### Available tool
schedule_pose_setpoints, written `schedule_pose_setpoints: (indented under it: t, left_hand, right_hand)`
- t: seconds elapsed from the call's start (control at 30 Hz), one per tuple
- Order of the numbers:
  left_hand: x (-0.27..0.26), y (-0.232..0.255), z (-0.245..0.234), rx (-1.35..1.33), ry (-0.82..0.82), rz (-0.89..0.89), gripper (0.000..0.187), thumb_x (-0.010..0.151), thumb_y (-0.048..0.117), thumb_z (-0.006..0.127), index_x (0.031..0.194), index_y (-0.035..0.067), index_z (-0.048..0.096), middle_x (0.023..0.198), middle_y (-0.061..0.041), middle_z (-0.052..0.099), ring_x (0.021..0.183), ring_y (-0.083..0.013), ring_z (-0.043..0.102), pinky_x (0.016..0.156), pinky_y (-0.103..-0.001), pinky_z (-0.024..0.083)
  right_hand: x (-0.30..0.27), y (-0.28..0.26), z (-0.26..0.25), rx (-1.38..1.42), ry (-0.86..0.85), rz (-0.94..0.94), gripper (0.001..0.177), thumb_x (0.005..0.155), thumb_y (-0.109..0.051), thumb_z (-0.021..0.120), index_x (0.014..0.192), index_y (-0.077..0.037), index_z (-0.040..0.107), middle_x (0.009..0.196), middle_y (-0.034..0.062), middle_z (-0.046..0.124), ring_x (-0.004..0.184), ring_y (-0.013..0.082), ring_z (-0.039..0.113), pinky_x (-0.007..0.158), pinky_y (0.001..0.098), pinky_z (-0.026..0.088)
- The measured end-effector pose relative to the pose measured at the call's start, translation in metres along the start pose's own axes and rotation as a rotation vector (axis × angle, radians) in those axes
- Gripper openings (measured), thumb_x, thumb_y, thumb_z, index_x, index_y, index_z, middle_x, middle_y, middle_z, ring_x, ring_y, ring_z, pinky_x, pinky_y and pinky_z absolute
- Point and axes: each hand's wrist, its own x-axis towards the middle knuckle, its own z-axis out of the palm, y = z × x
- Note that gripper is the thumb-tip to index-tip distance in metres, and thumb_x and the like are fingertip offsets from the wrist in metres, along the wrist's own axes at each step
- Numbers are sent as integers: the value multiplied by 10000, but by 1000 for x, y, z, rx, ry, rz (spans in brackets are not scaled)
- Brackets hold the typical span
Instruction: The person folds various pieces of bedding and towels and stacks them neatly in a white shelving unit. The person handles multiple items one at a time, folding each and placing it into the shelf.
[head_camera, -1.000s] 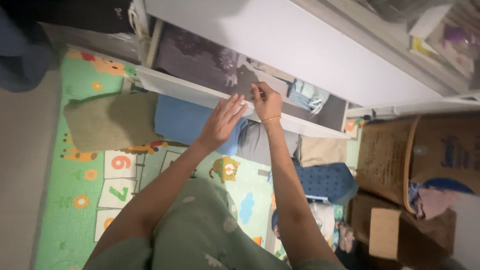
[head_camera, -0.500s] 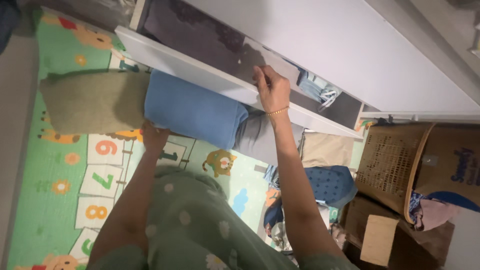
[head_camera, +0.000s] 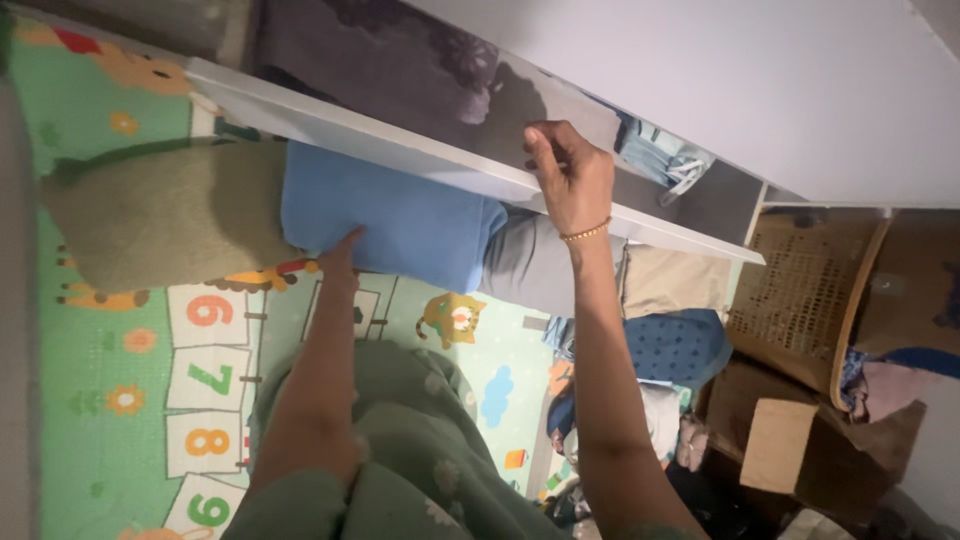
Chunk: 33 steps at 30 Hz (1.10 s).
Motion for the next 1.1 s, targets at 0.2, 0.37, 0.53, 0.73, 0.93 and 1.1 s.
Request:
schedule_pose_setpoints:
  t: [0.2,0.37,0.53,0.73,0.93,1.1]
  left_hand:
    - [2,2,-8,122,33,-70,1076,631,196,944,1534,152,359,1472,-73,508,1271,-311,502,996,-468,455]
    - [15,-13,-13,-78,-15,493,1233,415,76,921,1475,76,292,1439,-144,492,1283,-375,527,1080,-487,496]
    - [45,54,3,767,156,1422,1131,523,271,997,1430,-41,397,1384,-307,483,1257,-491,488,1071,-536,403]
    - [13,125,35,738,-562,834,913,541,245,924,1320,-43,545,1237,-236,641,1167,-401,620,1001,-441,489]
    - [-63,61,23,1275,-307,868,700,557,243,935,1127,-79,685,1118,-287,703,1064,-428,682,909,-449,547]
    - [-120,41,-10,1300,-470,1014,623,667,212,865,1259,85,720,1109,-215,731,1098,-404,691,955,-445,543]
  right_hand:
    - [-43,17,27,-248,294,-553,130,1066,-89,588,1081,9,671,1056,167,728,934,287,720,790,393,582]
    - [-128,54,155,-79,-69,-539,211,986,-165,733,1187,-150,671,1178,54,709,1053,235,706,840,349,594]
    - [-127,155,208,-414,-423,-185,801,795,-247,824,1487,-203,424,1505,244,421,1350,429,466,1048,529,488]
    - [-149,208,235,-545,-787,134,1027,767,-252,851,1567,-347,213,1636,225,218,1468,458,275,1062,565,440]
    - [-140,186,216,-290,-380,152,1175,623,-184,873,1574,-131,187,1574,237,346,1444,451,360,1176,557,383]
    - [-118,158,187,-465,-529,-199,1058,509,-117,874,1479,-129,451,1424,181,520,1398,419,376,1175,606,246]
